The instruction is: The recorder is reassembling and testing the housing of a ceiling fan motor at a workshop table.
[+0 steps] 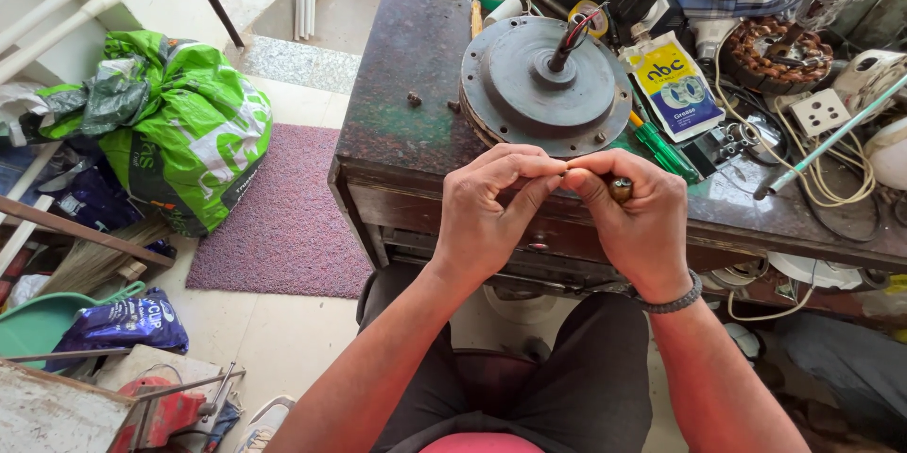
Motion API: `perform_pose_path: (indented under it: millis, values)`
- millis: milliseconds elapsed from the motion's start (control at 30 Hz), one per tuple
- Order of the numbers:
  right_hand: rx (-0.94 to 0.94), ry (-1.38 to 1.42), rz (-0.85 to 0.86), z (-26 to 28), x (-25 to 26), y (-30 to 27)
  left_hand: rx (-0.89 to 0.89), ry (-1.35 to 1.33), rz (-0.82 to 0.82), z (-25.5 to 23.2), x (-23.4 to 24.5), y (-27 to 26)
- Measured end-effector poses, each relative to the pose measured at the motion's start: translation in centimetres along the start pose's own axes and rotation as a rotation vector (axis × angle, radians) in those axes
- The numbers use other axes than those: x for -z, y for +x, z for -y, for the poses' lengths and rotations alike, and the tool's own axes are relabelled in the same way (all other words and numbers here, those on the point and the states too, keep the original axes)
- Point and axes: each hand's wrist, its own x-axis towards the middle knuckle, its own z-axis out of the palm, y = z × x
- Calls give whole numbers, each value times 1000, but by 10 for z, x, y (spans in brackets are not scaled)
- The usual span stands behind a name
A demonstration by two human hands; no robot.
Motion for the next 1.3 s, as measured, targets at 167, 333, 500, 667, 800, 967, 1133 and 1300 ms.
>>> perform_pose_path:
  millis: [167,333,500,667,800,967,1133,1300]
  values:
    - [18,-79,-73,8,5,7,143,-67,-115,14,5,8]
    - [177,-308,-30,3,20,25,21,244,-171,20,39,47]
    - [264,-465,101,-6,24,35,3,797,-12,84,75,104]
    - [167,-461,174,9,23,38,175,907,124,122,87,139]
    - [172,-526,187,9,23,39,135,989,219,138,87,164]
    - [204,-479,179,6,24,39,49,993,191,166,82,192]
    - [189,-455,201,6,26,42,-59,884,-41,142,84,165]
    - [143,-429,221,7,25,44,-143,643,-143,66,67,69]
